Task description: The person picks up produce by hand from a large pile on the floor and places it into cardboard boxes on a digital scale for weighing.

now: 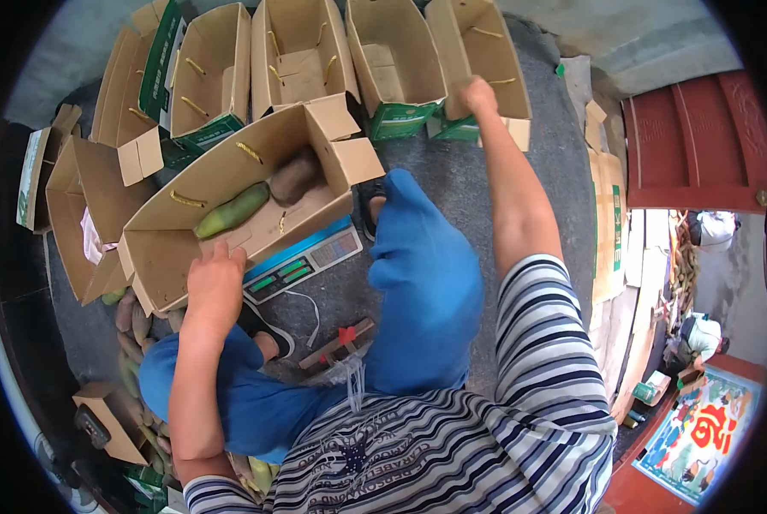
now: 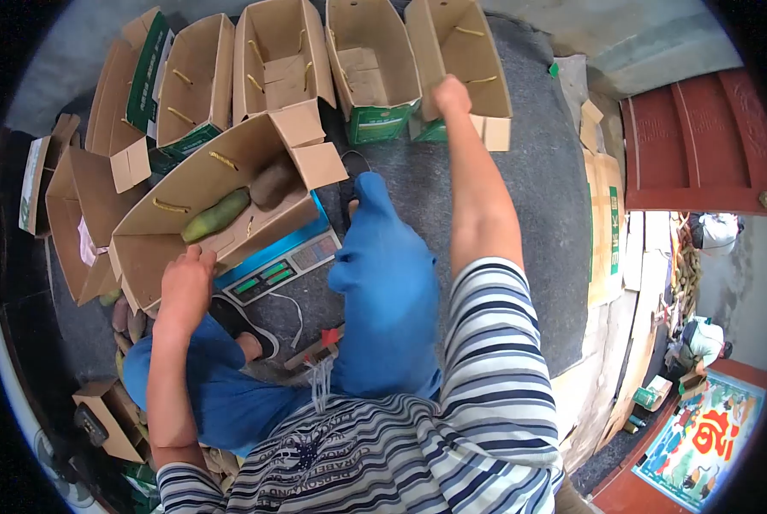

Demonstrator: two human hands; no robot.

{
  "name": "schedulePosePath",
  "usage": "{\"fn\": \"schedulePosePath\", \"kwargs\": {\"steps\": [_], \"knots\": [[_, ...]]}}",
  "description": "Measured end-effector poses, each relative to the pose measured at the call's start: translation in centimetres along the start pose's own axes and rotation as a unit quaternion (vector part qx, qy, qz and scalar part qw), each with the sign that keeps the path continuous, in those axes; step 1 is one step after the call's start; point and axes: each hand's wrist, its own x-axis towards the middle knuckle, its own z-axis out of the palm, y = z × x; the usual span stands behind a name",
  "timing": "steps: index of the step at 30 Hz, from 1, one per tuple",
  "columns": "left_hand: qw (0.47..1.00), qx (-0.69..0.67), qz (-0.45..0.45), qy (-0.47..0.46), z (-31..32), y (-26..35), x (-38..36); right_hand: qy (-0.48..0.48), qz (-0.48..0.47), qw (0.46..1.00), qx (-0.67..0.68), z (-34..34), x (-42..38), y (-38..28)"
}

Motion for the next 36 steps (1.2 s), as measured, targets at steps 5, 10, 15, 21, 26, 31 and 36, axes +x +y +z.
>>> {"fn": "schedulePosePath", "kwargs": {"steps": [5, 10, 15, 21, 26, 31, 36], "knots": [[1.000, -0.019, -0.008, -0.010, -0.6, 0.3, -0.1, -0.014, -0.035, 0.993, 0.114, 2.7, -1.3, -0.6], [1.000, 0.009, 0.012, 0.023, -0.7, 0.4, -0.1, -0.005, -0.072, 0.997, -0.034, 1.5, -2.3, -1.0], [0.999, 0.014, 0.008, 0.028, -0.4, 0.4, -0.2, -0.026, -0.085, 0.996, -0.014, 2.7, -2.6, -1.4], [1.000, -0.018, 0.006, 0.002, -0.9, 0.4, -0.3, -0.009, -0.095, 0.995, 0.036, 3.6, -1.9, 0.1], [0.997, -0.061, 0.001, 0.048, 1.1, 0.3, -0.1, 0.008, -0.111, 0.993, -0.040, 2.6, -2.7, 0.8], [0.998, -0.016, -0.047, 0.034, 1.2, 1.6, 0.1, 0.090, -0.243, 0.966, -0.019, -0.4, -3.7, 0.7], [0.994, -0.030, -0.029, -0.105, -2.0, 1.8, 0.9, -0.120, -0.387, 0.891, 0.205, -10.9, -16.8, -11.6]]}}
